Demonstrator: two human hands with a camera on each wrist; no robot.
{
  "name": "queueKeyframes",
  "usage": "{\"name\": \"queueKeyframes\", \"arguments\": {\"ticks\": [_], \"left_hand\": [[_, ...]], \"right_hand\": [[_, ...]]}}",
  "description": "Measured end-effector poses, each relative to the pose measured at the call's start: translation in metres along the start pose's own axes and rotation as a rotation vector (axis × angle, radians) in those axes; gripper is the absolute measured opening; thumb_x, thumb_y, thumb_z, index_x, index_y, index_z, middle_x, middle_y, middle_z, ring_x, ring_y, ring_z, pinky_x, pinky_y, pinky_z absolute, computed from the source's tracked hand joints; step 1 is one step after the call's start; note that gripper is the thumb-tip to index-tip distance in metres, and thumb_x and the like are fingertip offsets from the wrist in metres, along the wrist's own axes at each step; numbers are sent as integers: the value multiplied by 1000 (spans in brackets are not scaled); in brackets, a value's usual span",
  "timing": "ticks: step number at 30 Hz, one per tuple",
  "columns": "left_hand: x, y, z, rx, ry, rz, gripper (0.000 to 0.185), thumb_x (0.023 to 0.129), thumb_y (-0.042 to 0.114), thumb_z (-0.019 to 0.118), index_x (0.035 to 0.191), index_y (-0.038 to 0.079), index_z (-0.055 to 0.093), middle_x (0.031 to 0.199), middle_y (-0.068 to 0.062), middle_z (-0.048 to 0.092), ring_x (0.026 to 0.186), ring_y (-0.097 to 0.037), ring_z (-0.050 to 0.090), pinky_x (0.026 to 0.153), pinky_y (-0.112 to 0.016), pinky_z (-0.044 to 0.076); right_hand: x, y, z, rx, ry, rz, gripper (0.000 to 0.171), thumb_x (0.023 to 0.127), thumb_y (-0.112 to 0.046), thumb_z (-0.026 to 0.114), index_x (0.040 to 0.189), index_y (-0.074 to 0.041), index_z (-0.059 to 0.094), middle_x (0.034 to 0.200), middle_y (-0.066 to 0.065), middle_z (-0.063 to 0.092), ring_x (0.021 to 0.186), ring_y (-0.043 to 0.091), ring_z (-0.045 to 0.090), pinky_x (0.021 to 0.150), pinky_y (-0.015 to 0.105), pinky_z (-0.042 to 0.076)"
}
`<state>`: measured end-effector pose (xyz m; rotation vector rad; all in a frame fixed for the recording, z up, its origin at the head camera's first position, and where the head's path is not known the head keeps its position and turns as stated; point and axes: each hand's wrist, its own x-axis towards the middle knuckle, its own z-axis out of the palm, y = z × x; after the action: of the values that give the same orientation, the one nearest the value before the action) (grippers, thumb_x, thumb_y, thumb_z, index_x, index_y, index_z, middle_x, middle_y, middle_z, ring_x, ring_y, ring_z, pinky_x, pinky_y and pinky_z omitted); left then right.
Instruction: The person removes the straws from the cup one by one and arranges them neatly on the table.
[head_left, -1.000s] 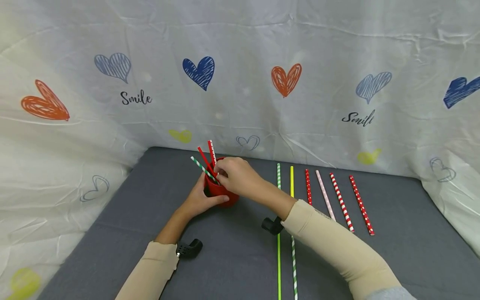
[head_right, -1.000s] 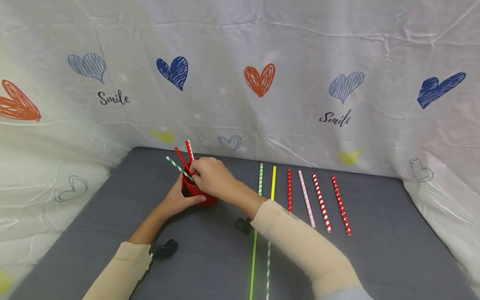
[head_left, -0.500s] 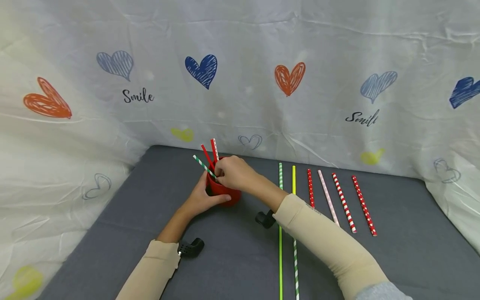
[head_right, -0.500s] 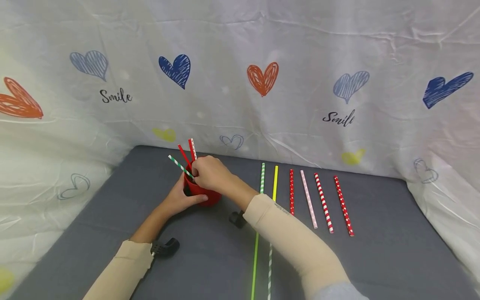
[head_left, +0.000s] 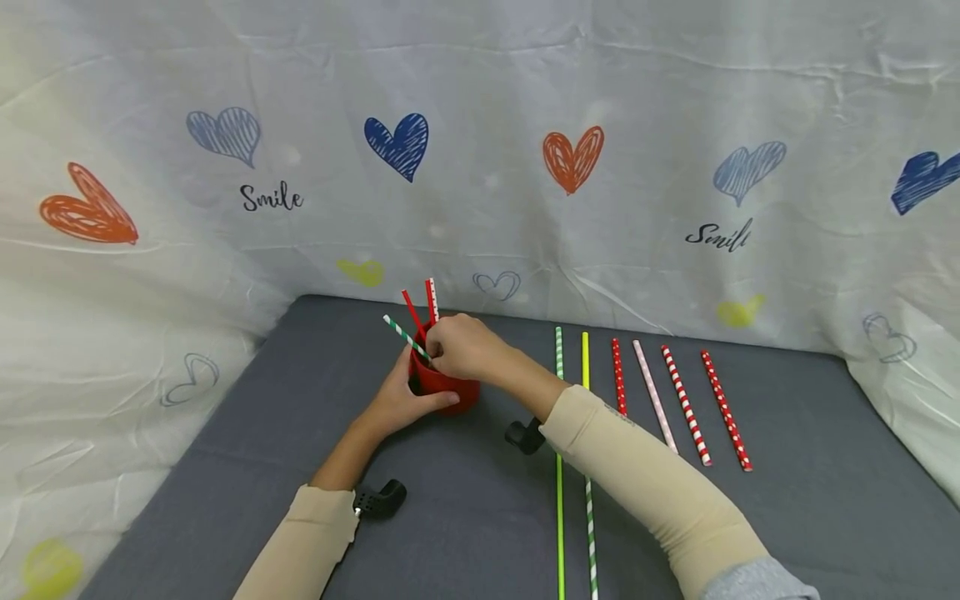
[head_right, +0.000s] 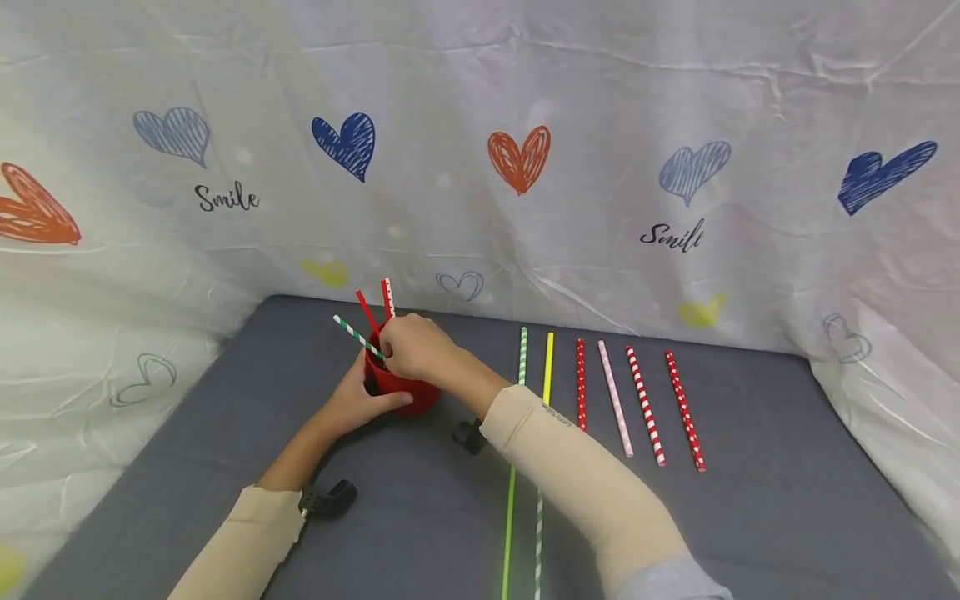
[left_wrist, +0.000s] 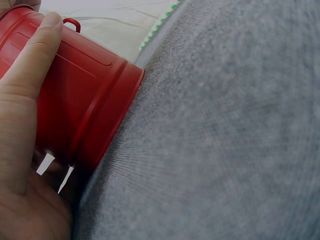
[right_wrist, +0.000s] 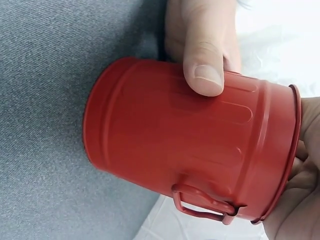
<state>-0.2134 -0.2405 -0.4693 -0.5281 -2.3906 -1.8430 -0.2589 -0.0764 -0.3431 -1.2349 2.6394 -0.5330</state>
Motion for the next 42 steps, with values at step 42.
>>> {"name": "queueKeyframes", "arguments": {"ticks": [42], "left_hand": [[0,-1,1,1,14,1,93,81,9,84,154,14,26,143,-5,44,125,-25,48,101,-47,44]], "right_hand": [[-17,17,8,303,355,-189,6,90,-3,52,90,-8,50,72,-1,55,56,9,46,54,23,41]]}}
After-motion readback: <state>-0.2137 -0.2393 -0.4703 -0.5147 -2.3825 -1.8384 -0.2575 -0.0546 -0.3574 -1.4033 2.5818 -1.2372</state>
